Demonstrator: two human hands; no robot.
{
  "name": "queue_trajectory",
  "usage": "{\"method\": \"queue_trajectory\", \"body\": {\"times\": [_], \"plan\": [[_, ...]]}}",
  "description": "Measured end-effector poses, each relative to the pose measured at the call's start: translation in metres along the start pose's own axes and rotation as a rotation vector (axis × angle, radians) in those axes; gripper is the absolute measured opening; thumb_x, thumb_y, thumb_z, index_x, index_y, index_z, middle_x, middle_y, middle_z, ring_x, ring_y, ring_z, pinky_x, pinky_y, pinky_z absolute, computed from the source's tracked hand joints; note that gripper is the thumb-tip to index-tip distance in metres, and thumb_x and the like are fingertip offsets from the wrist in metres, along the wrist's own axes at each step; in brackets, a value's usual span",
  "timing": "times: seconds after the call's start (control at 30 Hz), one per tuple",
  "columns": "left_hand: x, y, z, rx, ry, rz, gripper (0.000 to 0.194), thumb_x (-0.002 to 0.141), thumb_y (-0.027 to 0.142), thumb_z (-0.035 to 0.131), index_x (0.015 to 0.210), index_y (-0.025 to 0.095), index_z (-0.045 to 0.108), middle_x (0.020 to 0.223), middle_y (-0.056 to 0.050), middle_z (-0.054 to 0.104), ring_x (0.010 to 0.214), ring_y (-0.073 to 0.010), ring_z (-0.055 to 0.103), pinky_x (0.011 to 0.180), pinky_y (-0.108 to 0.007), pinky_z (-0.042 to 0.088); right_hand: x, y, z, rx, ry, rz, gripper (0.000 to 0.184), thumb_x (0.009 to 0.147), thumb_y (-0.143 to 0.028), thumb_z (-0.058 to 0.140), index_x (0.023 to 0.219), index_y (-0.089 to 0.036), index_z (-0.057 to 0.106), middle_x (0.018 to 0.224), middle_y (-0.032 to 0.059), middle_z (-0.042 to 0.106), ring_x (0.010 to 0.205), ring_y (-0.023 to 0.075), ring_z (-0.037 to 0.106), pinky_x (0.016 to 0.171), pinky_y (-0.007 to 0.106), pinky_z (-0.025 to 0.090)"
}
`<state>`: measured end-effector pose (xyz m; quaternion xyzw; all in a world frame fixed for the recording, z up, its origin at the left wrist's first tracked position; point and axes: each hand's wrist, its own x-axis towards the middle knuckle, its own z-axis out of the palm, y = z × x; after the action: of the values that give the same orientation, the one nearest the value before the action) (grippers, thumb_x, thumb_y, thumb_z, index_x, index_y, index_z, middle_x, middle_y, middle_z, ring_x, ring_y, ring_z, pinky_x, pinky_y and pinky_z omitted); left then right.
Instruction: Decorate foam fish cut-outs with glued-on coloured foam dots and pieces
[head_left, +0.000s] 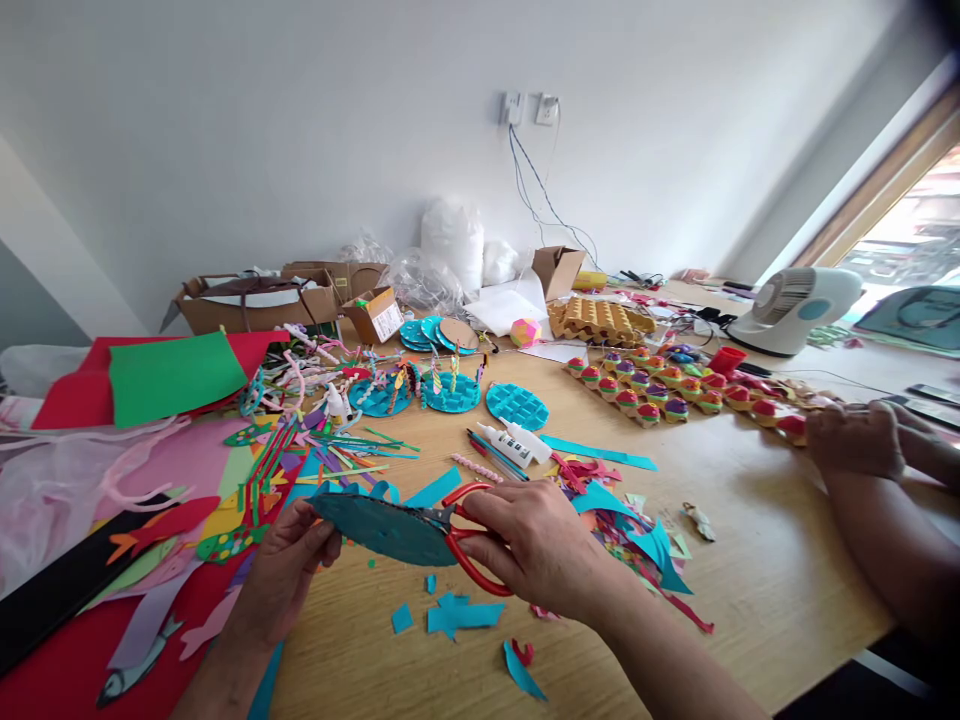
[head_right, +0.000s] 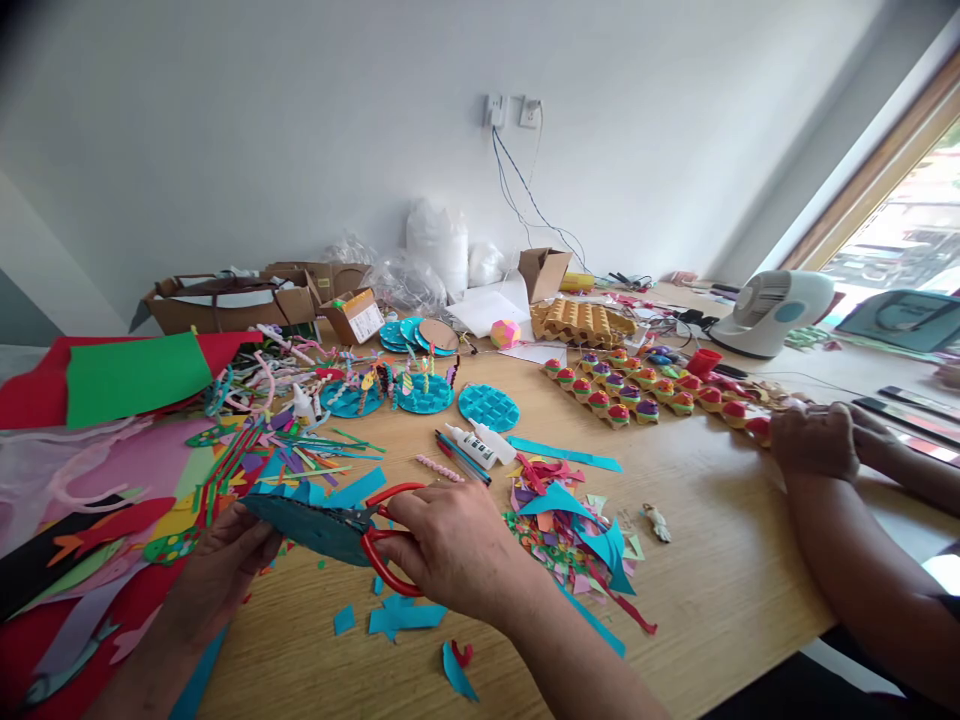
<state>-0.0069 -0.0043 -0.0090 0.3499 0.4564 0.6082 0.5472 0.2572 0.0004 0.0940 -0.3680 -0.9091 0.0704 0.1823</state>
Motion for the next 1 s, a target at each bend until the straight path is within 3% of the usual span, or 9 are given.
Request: {"method": "queue_trajectory", "body": {"times": [0.23, 1.0], "plan": [[0.0002, 0.0024, -0.0024, 0.036, -0.028, -0.003, 0.027, 0.059, 0.03, 0.076, 0.074, 0.018, 0.057, 0.053, 0.004, 0.056, 0.044, -0.0075, 0.047, 0.04, -0.017, 0.037, 0.0017, 0.0001, -0.0042, 0.085, -0.067, 0.005, 0.023, 0.087, -0.039, 0.042, 0.091, -0.019, 0.054, 0.081, 0.0034, 0.061, 0.069, 0.0141, 0.051, 0.059, 0.024, 0.032], [0.0016, 0.0004, -0.0058, 0.059, -0.064, 0.026, 0.023, 0.063, 0.031, 0.074, 0.075, 0.019, 0.058, 0.052, 0.005, 0.056, 0.045, -0.0072, 0.047, 0.041, -0.016, 0.037, -0.0004, 0.0006, -0.0051, 0.204, -0.074, -0.017, 0.022, 0.087, -0.038, 0.042, 0.088, -0.018, 0.053, 0.079, 0.0035, 0.058, 0.07, 0.0142, 0.05, 0.064, 0.025, 0.036]]}}
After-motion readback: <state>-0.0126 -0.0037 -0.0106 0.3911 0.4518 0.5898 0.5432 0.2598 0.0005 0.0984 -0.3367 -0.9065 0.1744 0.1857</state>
